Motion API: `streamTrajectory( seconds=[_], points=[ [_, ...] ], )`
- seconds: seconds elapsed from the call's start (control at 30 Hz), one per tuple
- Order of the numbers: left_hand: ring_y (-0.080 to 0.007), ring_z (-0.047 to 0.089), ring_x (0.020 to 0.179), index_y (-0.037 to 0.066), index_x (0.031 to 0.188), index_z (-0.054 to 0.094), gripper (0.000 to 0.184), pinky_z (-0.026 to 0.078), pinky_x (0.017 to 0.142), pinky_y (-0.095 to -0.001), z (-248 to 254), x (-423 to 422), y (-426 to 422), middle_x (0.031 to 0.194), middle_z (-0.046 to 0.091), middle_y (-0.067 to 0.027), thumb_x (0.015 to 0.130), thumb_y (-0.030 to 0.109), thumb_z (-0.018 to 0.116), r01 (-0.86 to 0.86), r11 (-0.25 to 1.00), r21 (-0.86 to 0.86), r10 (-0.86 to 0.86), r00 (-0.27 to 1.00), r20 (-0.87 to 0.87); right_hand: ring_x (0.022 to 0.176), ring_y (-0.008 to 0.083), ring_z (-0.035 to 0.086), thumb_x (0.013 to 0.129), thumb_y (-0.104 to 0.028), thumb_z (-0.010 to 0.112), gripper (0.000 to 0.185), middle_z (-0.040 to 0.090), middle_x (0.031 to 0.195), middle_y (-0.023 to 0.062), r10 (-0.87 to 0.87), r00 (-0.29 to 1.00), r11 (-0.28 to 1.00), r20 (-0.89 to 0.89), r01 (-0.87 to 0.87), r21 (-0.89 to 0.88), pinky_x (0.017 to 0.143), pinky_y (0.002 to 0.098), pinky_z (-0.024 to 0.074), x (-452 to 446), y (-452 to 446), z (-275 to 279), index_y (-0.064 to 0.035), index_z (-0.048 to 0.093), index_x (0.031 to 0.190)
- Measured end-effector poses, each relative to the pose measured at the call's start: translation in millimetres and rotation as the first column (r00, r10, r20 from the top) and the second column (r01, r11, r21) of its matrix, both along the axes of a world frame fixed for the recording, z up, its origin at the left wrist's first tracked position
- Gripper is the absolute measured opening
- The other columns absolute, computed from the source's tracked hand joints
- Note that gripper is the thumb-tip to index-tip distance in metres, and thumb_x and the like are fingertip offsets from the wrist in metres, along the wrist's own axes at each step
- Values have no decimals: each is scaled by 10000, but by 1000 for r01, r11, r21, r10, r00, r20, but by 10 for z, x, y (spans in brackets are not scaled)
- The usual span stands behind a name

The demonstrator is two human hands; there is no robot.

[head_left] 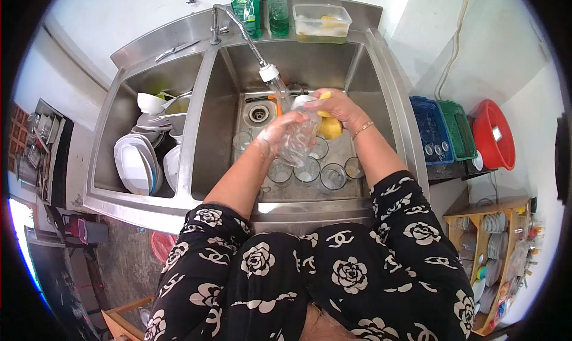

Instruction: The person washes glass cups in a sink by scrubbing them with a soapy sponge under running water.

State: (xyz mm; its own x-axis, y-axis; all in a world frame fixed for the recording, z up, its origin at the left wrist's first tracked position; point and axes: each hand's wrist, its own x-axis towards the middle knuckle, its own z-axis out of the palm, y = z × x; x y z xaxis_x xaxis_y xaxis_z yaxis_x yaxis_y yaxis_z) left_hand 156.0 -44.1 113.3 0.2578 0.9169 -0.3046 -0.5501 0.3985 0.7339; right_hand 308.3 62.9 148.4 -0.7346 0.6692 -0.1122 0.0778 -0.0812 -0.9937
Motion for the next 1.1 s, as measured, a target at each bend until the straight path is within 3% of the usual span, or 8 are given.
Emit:
streamTrajectory(
  seconds=[0.03,0.33,0.43,0.57,0.63,0.83,0.97,1.1],
  points=[
    [-289,653,756,3,1119,538,434,555,658,-414,51,-64,16,951,635,-156,790,267,635,36,999,7,-36,995,94,568,99,519,736,-213,785,254,609,702,22,5,995,962,-99,-32,-273,526,276,430,17,25,7,-43,599,706],
    [-297,626,824,35,1134,515,342,549,694,-460,-118,-291,66,986,599,-110,856,206,617,-556,824,-106,549,831,-88,616,131,589,765,-98,743,157,621,724,52,-541,832,840,124,540,41,546,266,480,-220,-84,-350,-12,612,747],
    [-286,617,782,11,1086,526,324,539,661,-436,-715,-492,312,961,595,-119,842,200,625,-692,706,-151,701,714,9,718,131,617,757,-66,731,207,640,806,57,-217,966,928,-138,160,-336,639,261,508,-413,-487,-372,26,609,897],
    [-271,599,720,-15,1033,539,326,519,627,-421,-739,-583,288,924,591,-134,812,201,643,-699,691,-185,713,701,11,998,315,588,681,24,658,571,584,1090,198,122,979,664,163,-203,720,841,352,493,-510,-847,-524,54,430,1204],
    [-262,587,681,-20,994,553,319,506,620,-411,-801,-583,322,877,594,-125,785,196,659,-774,612,-162,729,632,-263,1085,437,505,628,26,630,678,505,1179,288,102,856,397,507,-502,768,883,424,468,-444,-842,-561,35,380,1258],
    [-265,584,687,9,959,573,275,510,624,-430,-595,-436,258,850,590,-120,760,172,671,-614,759,-217,621,782,-42,1028,424,538,657,-1,594,602,529,1126,283,277,918,892,282,-355,278,868,415,458,-536,-801,-347,14,402,1227],
    [-302,608,828,-13,1062,541,382,522,681,-463,-693,-254,314,985,586,-177,755,173,672,-711,661,-238,657,702,-274,1002,405,558,676,-60,603,494,559,1086,259,120,869,547,480,-462,698,862,418,457,-446,-809,-573,-24,488,1155],
    [-329,618,851,13,1161,493,476,528,721,-469,-999,-491,411,1035,578,-206,756,183,676,-751,615,-239,728,658,-194,986,404,565,694,-36,563,370,583,1053,234,33,868,599,496,-415,685,853,432,458,-425,-759,-577,-32,556,1064]
  ],
)
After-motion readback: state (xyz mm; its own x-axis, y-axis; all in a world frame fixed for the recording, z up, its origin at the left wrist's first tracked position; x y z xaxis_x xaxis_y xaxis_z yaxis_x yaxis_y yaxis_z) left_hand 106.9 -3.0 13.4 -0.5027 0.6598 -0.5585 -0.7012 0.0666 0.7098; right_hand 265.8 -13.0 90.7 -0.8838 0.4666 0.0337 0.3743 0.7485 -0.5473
